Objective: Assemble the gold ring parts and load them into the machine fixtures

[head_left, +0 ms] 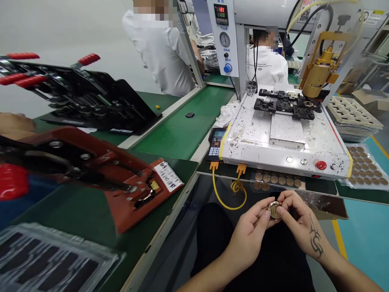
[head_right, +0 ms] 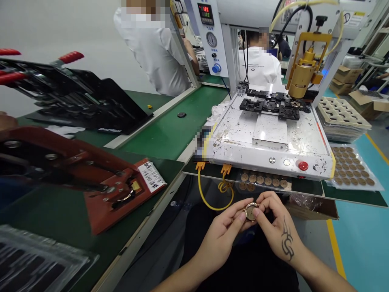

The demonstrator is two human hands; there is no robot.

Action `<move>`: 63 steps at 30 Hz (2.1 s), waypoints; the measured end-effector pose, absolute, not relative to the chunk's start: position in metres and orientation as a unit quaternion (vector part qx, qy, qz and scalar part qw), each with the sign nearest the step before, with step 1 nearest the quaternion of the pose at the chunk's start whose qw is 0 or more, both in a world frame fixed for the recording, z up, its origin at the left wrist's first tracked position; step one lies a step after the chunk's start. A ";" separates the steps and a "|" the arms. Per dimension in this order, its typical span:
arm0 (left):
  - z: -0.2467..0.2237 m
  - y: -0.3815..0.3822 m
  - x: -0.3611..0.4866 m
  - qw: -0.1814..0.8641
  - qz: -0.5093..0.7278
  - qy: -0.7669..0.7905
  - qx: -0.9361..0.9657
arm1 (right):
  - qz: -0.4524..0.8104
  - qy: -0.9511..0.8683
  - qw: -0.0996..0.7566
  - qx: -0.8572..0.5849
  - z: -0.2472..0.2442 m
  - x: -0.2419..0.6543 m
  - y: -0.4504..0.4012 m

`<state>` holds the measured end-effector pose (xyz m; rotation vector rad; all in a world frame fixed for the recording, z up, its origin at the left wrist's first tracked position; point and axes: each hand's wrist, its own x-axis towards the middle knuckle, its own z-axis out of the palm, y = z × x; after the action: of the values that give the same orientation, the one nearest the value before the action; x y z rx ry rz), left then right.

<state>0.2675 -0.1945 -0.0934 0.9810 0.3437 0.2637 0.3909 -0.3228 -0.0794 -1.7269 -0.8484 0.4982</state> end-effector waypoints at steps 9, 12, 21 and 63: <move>-0.099 -0.197 0.263 0.793 0.152 0.183 0.561 | 0.085 -0.421 0.476 -0.767 -0.097 0.386 -0.326; -0.101 -0.192 0.262 0.747 0.144 0.155 0.630 | 0.096 -0.456 0.459 -0.756 -0.101 0.391 -0.325; -0.079 -0.167 0.257 0.667 0.123 0.131 0.723 | 0.242 -0.441 0.482 -0.717 -0.079 0.401 -0.310; -0.025 -0.128 0.200 0.514 0.298 0.219 0.774 | 0.058 -0.738 0.377 -0.557 -0.061 0.405 -0.246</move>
<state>0.1997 -0.1281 -0.0248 1.8610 0.5268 0.7173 0.4053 -0.2460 -0.0606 -1.4241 -1.8873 0.1486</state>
